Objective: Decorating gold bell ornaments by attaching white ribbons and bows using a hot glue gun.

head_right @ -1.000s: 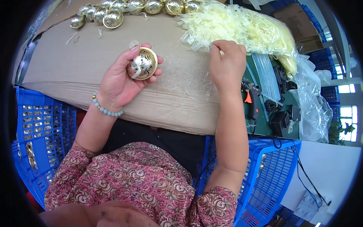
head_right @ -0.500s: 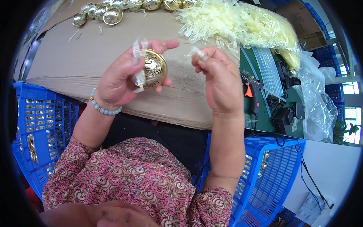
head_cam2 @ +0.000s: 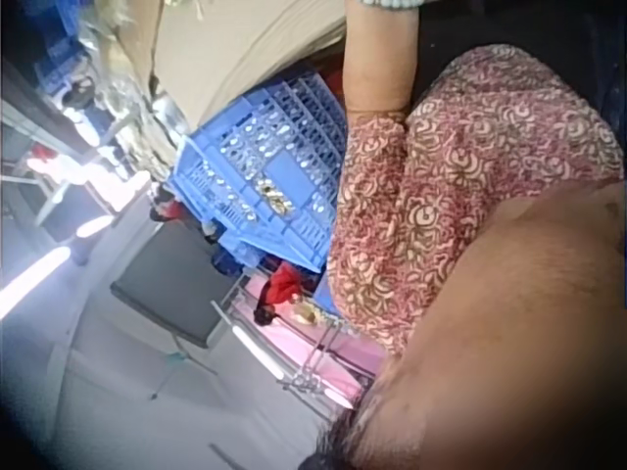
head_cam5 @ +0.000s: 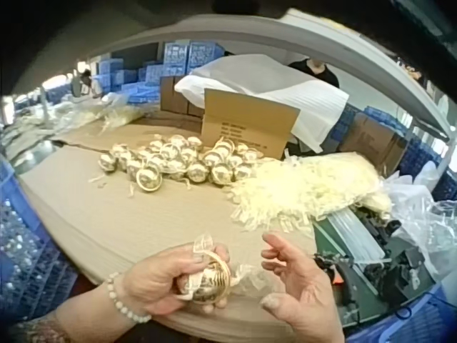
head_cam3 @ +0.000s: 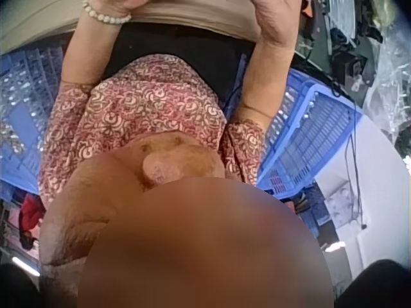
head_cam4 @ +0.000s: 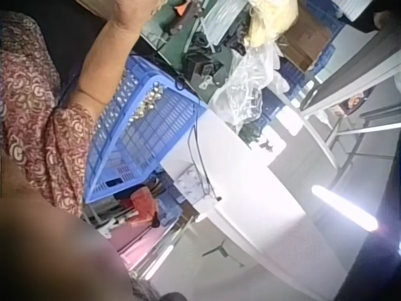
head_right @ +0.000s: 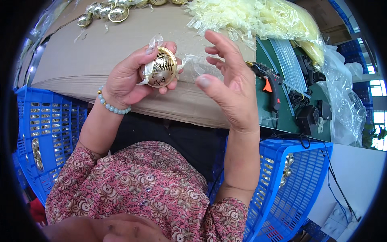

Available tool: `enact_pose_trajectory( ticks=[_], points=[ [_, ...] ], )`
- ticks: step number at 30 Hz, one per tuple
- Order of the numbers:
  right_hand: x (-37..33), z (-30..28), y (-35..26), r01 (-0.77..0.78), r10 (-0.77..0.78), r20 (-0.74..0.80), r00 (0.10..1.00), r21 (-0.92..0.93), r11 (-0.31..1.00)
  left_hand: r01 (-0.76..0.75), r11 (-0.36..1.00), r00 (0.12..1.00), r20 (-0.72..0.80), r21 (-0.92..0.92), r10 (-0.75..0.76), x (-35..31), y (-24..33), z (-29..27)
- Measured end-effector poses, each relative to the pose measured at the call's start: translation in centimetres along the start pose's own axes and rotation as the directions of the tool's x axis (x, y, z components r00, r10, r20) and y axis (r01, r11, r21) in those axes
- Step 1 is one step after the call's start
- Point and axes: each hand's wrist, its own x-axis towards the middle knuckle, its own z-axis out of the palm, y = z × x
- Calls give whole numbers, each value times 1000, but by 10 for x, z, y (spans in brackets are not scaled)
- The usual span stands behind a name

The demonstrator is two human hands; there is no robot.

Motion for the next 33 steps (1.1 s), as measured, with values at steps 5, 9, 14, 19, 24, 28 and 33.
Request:
enact_pose_trajectory(
  ticks=[5, 9, 14, 19, 24, 28, 33],
  points=[
    [3, 13, -6, -326, 321, 61, 945, 120, 938, 0, 1000, 1000, 2, 16, 0, -3, 0, -1],
    [-1, 12, 6, -298, 299, 1, 954, 104, 949, -30, 999, 999, -17, 27, 31, -3, 2, -2],
    [-7, 22, -2, -267, 275, 44, 961, 418, 868, -94, 994, 985, -150, -59, 85, 0, 4, -9],
    [-12, 42, -9, -275, 203, 191, 960, 521, 808, -142, 988, 960, -252, -63, 122, 10, -2, -7],
    [-8, 56, -8, -260, 203, 166, 965, 504, 824, -177, 981, 950, -276, -79, 150, 17, -5, -12],
    [-14, 54, -8, -231, 146, 194, 970, 552, 801, -216, 966, 958, -220, -144, 181, 24, 1, -29],
    [-24, 34, -9, -156, 161, 13, 987, 321, 934, -412, 874, 882, -353, -256, 313, 14, 36, -43]
  ],
)
